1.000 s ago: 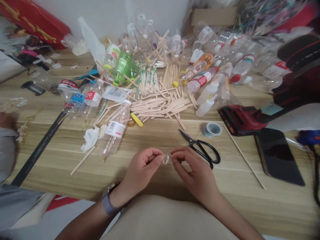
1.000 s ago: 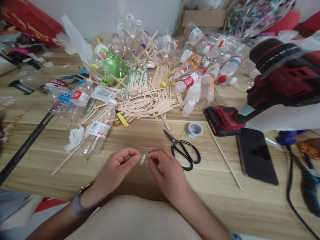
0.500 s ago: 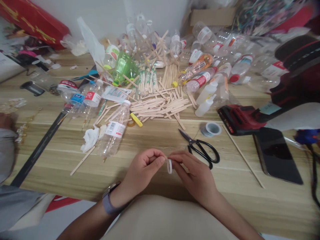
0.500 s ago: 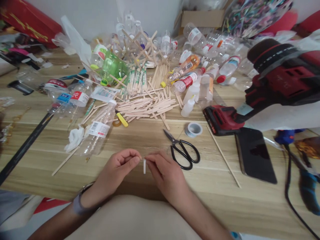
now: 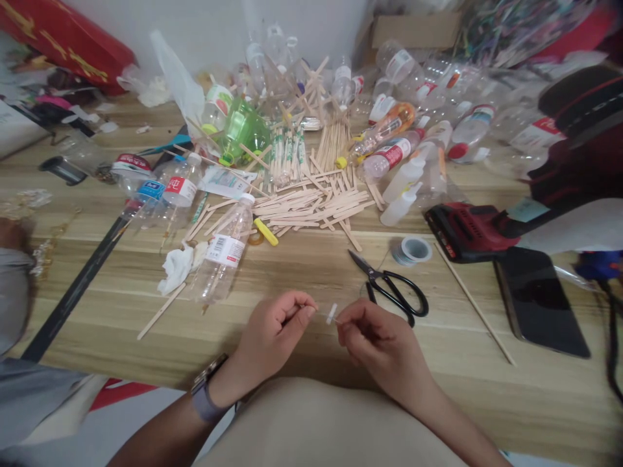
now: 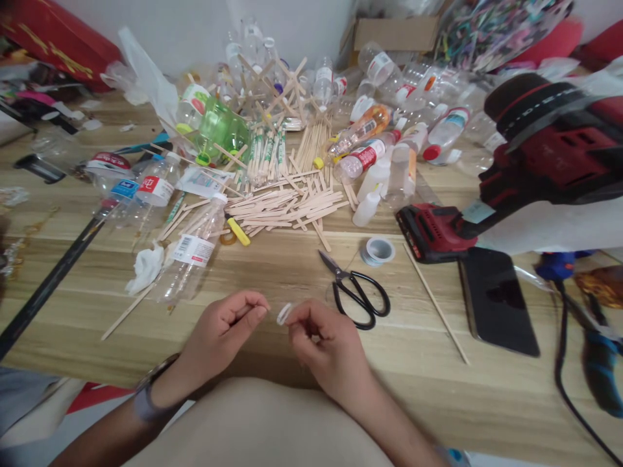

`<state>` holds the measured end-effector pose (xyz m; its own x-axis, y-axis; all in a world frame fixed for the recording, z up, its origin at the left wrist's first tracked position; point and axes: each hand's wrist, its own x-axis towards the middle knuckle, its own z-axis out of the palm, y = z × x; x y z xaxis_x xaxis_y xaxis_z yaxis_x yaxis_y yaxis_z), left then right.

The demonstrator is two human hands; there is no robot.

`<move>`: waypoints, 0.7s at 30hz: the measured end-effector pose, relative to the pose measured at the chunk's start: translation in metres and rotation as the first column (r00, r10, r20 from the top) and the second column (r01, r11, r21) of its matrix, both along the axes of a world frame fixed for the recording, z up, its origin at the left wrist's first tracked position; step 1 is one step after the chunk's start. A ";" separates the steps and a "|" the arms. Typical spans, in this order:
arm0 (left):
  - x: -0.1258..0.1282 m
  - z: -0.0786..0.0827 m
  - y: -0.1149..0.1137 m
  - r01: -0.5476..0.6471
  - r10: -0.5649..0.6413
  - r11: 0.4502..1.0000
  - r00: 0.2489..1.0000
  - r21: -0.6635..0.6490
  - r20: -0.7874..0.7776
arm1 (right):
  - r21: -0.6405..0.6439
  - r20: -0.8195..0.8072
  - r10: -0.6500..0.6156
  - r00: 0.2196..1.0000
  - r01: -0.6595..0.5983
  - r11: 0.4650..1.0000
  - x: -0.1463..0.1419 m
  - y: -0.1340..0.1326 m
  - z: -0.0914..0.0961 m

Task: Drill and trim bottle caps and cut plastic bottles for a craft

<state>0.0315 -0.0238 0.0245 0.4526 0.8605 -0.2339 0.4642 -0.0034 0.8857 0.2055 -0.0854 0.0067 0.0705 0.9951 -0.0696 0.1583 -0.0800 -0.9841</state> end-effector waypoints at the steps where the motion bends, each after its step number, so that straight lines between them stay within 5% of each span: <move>1: 0.000 0.000 -0.001 0.008 -0.008 1.000 1.000 0.022 -0.004 | -0.052 -0.087 0.003 0.996 -0.008 0.999 -0.001 -0.001 0.000; 8: 0.002 0.002 0.002 0.015 -0.014 0.999 0.999 0.028 -0.041 | -0.153 -0.300 -0.040 0.953 -0.007 0.988 -0.004 0.004 -0.001; 13: 0.004 0.001 0.007 -0.021 0.018 0.996 0.999 -0.087 -0.032 | -0.016 -0.150 -0.068 0.986 0.066 0.998 -0.002 0.008 -0.003; 21: 0.006 0.000 0.005 -0.007 0.008 0.987 1.000 -0.161 0.004 | 0.210 0.082 -0.004 0.997 -0.013 0.978 0.004 0.009 0.001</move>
